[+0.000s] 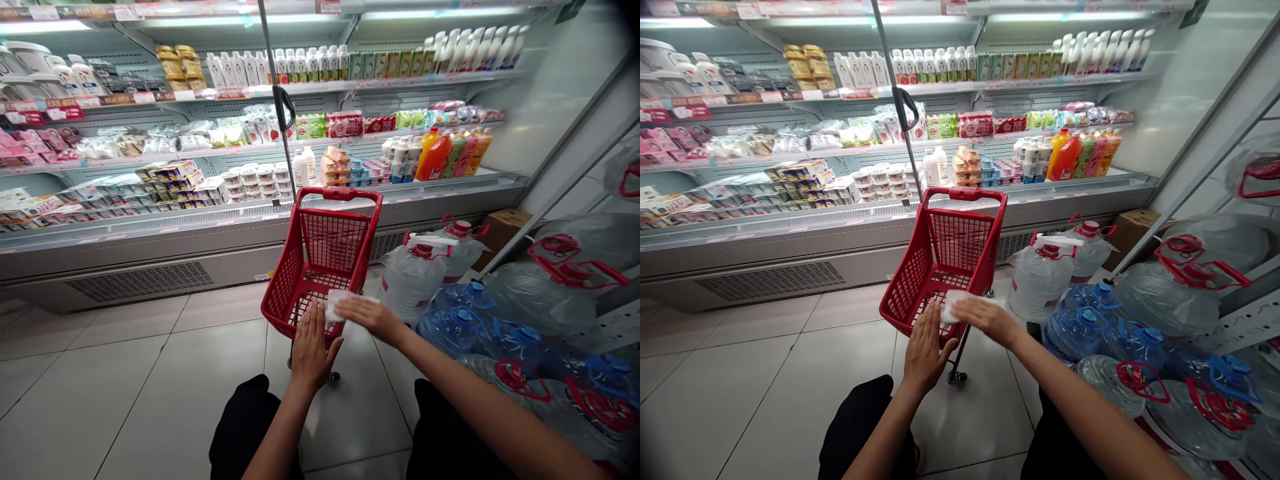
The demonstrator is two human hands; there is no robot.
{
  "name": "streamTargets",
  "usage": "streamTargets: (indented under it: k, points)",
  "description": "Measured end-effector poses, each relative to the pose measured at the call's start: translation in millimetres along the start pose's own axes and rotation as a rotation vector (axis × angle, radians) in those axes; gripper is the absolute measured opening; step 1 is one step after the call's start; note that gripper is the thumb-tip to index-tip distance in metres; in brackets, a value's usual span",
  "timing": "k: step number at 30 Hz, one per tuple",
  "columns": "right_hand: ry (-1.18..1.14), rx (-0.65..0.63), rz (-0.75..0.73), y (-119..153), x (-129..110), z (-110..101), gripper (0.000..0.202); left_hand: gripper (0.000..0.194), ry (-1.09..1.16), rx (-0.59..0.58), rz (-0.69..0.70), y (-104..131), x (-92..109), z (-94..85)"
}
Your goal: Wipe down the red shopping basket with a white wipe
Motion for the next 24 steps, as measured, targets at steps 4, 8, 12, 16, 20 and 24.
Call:
streamTargets:
  k: [4,8,12,16,20,24]
  points:
    - [0.106,0.063,0.195,10.9,79.3,-10.5,0.061,0.092,-0.035,-0.009,0.024,3.9,-1.1,0.3]
    - [0.123,0.056,0.249,11.6,91.7,-5.4,0.055,0.091,-0.033,-0.012,0.013,0.6,-15.4,-2.6]
    - [0.112,0.059,0.231,-6.9,44.0,10.5,0.054,0.085,-0.032,-0.003,-0.085,-8.8,-39.5,-6.4]
    - [0.075,0.069,0.164,-36.7,-8.3,28.9,0.059,0.087,-0.023,0.035,-0.144,-15.6,-37.6,-7.8]
    - [0.053,0.047,0.053,-47.2,-12.7,28.5,0.061,0.091,-0.003,0.051,-0.142,-12.4,-29.2,-12.0]
    - [0.125,0.054,0.131,-22.4,38.8,-0.6,0.063,0.088,-0.002,0.037,-0.155,-6.5,-49.3,-24.4]
Point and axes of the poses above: each hand's wrist, its own y-axis away from the middle knuckle, its own z-axis out of the palm, x = y × z, the point moved 6 cm from there along -y, towards the middle knuckle, and after that the axes turned 13 degrees about -z, right-handed, at the moved point
